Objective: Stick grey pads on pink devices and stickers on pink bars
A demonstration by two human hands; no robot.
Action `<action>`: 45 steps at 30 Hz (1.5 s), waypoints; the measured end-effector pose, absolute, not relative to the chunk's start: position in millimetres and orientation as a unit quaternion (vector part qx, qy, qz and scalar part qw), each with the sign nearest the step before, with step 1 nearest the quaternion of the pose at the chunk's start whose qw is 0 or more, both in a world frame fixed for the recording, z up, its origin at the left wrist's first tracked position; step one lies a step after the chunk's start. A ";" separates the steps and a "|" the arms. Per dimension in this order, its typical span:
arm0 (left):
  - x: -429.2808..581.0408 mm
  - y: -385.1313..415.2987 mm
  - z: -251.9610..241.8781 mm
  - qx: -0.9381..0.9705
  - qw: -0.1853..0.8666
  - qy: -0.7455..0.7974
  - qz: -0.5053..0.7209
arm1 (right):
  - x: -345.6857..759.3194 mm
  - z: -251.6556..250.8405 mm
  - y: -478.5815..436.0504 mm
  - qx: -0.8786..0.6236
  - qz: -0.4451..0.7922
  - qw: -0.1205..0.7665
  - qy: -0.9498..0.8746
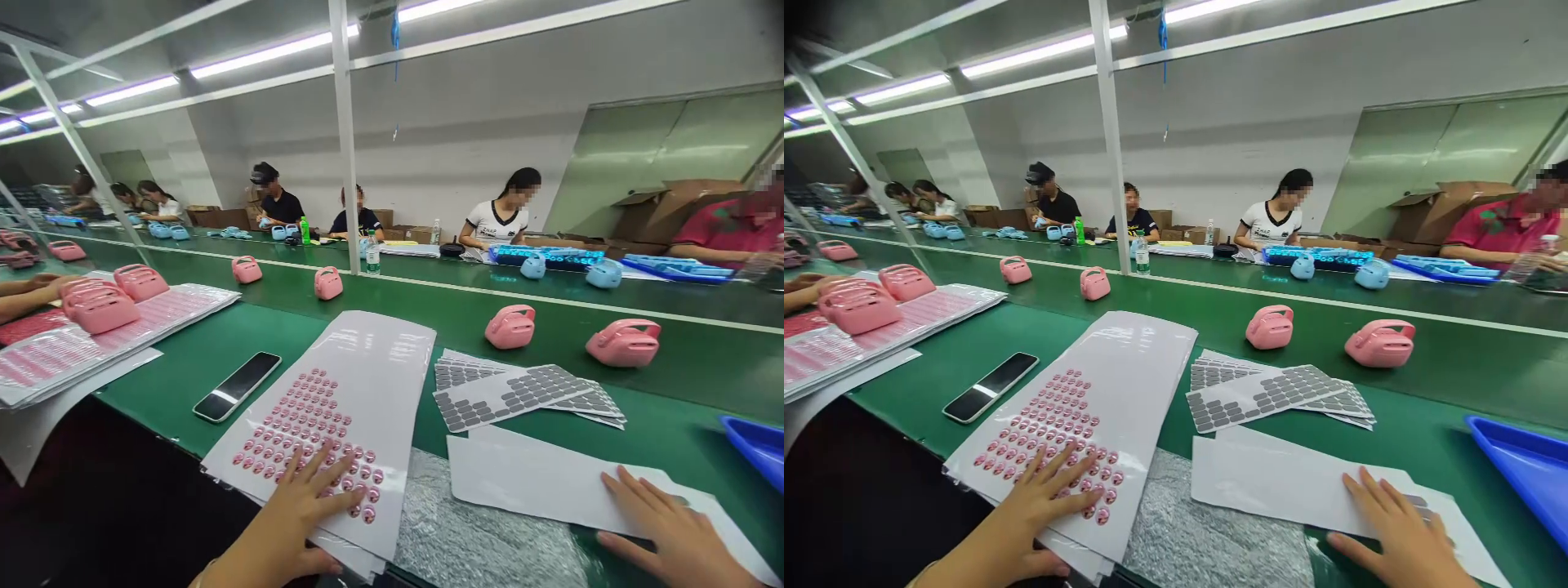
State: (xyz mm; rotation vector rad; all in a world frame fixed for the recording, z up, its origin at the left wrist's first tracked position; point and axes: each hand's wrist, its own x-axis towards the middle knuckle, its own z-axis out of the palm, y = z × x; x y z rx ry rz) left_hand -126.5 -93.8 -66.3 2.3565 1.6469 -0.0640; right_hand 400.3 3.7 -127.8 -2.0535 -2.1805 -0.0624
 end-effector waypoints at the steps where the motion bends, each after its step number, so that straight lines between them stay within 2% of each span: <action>1: -131.3 -96.1 -66.5 0.809 0.139 0.570 -0.018 | 383.2 -119.8 -2.3 -0.704 -0.015 -0.004 -0.710; 2: -136.2 -98.3 -65.5 0.807 0.150 0.571 -0.012 | 366.1 -112.8 -7.3 -0.723 -0.013 -0.059 -0.688; 4: -143.7 -100.5 -59.5 0.799 0.187 0.572 0.013 | 336.3 -102.4 -14.1 -0.746 -0.033 -0.095 -0.658; 9: -115.5 -75.7 -28.9 0.711 0.247 0.648 0.116 | 307.0 -91.1 -16.6 -0.753 -0.017 -0.069 -0.655; 12: -60.8 -38.0 -17.2 0.773 0.231 0.569 0.157 | 312.1 -82.7 -12.9 -0.749 -0.006 -0.051 -0.661; 16: 19.9 22.5 -23.5 0.856 0.198 0.457 0.140 | 332.6 -61.7 0.9 -0.740 0.024 -0.031 -0.671; 19: 65.4 55.5 -35.8 0.882 0.143 0.439 0.100 | 354.0 -47.0 12.5 -0.725 0.062 -0.021 -0.686; 25: 105.7 61.6 -45.0 0.925 0.082 0.370 0.011 | 391.1 -38.0 16.7 -0.734 0.087 -0.010 -0.673; 31: 123.1 63.7 -43.7 0.936 0.101 0.338 0.009 | 408.8 -38.0 15.5 -0.745 0.099 -0.034 -0.658; 36: 153.9 79.1 -44.6 0.927 0.127 0.352 0.009 | 408.6 -33.4 6.8 -0.738 0.101 -0.016 -0.667; 41: 166.5 87.6 -27.9 0.930 0.150 0.331 0.050 | 403.7 4.9 -14.8 -0.717 0.088 0.031 -0.691; 45: 159.5 89.3 -13.7 0.927 0.187 0.310 0.096 | 401.0 38.1 -30.4 -0.658 0.007 0.047 -0.751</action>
